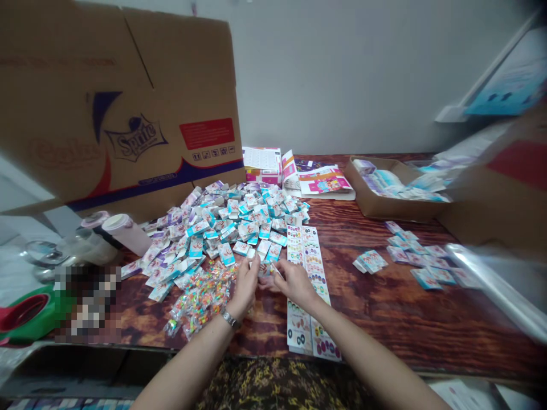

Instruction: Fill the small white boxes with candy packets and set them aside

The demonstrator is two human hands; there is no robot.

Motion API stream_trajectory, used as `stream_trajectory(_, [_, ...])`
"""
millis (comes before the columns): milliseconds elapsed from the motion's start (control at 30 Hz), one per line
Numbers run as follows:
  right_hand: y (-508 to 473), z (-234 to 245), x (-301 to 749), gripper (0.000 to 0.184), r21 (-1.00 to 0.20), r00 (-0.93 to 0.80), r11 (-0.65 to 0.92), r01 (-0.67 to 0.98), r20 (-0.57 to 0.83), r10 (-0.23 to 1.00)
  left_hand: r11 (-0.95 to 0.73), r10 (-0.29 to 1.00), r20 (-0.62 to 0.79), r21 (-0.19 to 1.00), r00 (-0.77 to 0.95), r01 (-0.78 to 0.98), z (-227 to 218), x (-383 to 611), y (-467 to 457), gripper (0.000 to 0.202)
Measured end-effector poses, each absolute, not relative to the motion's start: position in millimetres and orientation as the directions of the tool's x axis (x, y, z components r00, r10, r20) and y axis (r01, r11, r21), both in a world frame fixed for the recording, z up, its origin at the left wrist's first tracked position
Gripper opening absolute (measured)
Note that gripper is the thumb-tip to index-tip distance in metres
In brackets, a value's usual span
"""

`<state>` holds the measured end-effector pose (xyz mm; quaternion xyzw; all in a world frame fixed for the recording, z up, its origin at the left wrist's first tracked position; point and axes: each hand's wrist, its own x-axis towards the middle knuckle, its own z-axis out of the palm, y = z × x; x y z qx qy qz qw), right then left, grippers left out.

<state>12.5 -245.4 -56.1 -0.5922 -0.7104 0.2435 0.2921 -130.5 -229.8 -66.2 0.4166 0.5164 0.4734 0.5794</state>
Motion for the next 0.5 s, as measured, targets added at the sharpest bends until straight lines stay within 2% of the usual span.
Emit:
stream_trajectory(67, [-243, -56, 20, 0.012, -0.851, -0.247, 0.109, 0.513, -0.025, 0.969, 0.21, 0.974, -0.199, 0.974, 0.111, -0.091, -63, -135, -230, 0.041])
stream_trajectory(133, [-240, -56, 26, 0.017, -0.945, -0.391, 0.013, 0.328, -0.123, 0.912, 0.244, 0.949, -0.229, 0.969, 0.218, -0.047, -61, -140, -229, 0.042])
stream_trajectory(200, [-240, -56, 28, 0.019, -0.974, -0.398, -0.052, 0.22, -0.138, 0.907, 0.259, 0.933, -0.241, 0.965, 0.269, -0.034, -60, -143, -229, 0.042])
stream_trajectory(300, [-243, -58, 23, 0.024, -0.985, -0.178, -0.09, 0.148, -0.116, 0.977, 0.247, 0.946, -0.221, 0.965, 0.239, -0.087, -61, -142, -229, 0.042])
stream_trajectory(367, [-247, -58, 19, 0.025, -0.988, -0.121, -0.108, 0.115, -0.122, 0.985, 0.229, 0.96, -0.207, 0.968, 0.19, -0.101, -64, -141, -230, 0.041])
stream_trajectory(500, [-254, -57, 21, 0.026, -0.995, -0.28, -0.069, 0.072, -0.086, 0.956, 0.215, 0.968, -0.201, 0.973, 0.151, -0.083, -68, -140, -232, 0.041])
